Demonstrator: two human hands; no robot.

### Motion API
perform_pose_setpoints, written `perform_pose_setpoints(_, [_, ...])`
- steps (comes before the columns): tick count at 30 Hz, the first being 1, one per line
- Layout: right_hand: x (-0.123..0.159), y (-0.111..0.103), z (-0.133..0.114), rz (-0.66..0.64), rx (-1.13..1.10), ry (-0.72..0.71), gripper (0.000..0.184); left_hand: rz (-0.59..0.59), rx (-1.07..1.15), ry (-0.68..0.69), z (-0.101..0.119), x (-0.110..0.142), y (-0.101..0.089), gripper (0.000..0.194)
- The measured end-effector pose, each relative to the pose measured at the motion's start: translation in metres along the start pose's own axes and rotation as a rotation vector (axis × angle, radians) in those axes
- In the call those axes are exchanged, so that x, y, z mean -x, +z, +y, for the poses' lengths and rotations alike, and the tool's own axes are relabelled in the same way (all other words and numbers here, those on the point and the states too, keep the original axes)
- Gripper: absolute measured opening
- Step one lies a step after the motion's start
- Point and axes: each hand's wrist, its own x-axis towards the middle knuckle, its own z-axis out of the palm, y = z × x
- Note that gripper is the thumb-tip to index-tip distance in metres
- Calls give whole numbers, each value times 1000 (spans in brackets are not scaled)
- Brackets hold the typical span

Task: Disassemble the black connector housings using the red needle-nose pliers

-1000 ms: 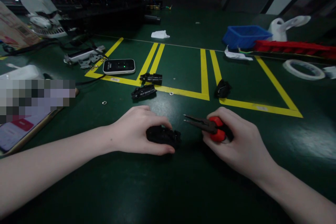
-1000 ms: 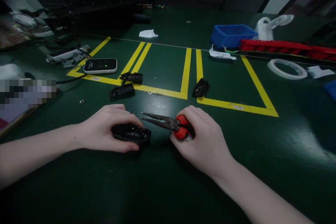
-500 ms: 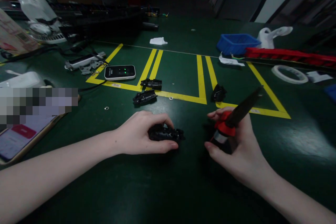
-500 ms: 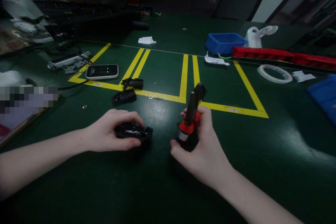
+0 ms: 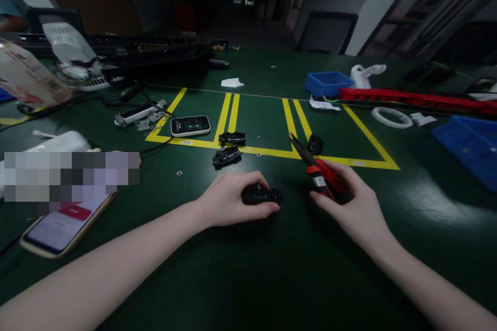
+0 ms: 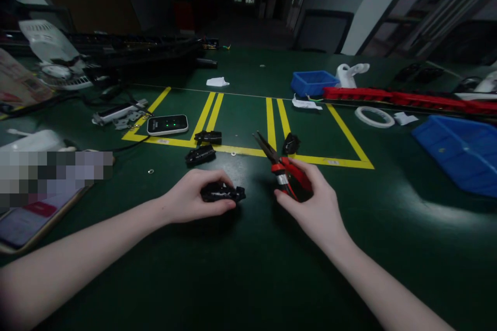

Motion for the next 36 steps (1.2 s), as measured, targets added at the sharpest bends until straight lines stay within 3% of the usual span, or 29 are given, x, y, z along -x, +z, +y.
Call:
perform_pose_setpoints(8, [24, 0, -3, 17, 115, -35, 60, 1, -44, 57, -4, 1, 1, 39])
perform_pose_setpoints(17, [26, -3, -10, -112, 220, -127, 59, -50, -146, 114, 0, 0, 2, 34])
perform_pose_setpoints(24, [30, -21, -9, -221, 319, -146, 80, -54, -198, 108, 2, 2, 4, 35])
perform_pose_setpoints(27, [31, -26, -8, -199, 361, -95, 88, -61, -203, 104, 5, 3, 4, 33])
perform_pose_setpoints(30, [32, -28, -7, -153, 333, -73, 84, -65, -208, 97, 5, 3, 4, 34])
perform_pose_setpoints(36, [38, -34, -18, 116, 117, -116, 91, -80, -205, 88, 4, 3, 4, 32])
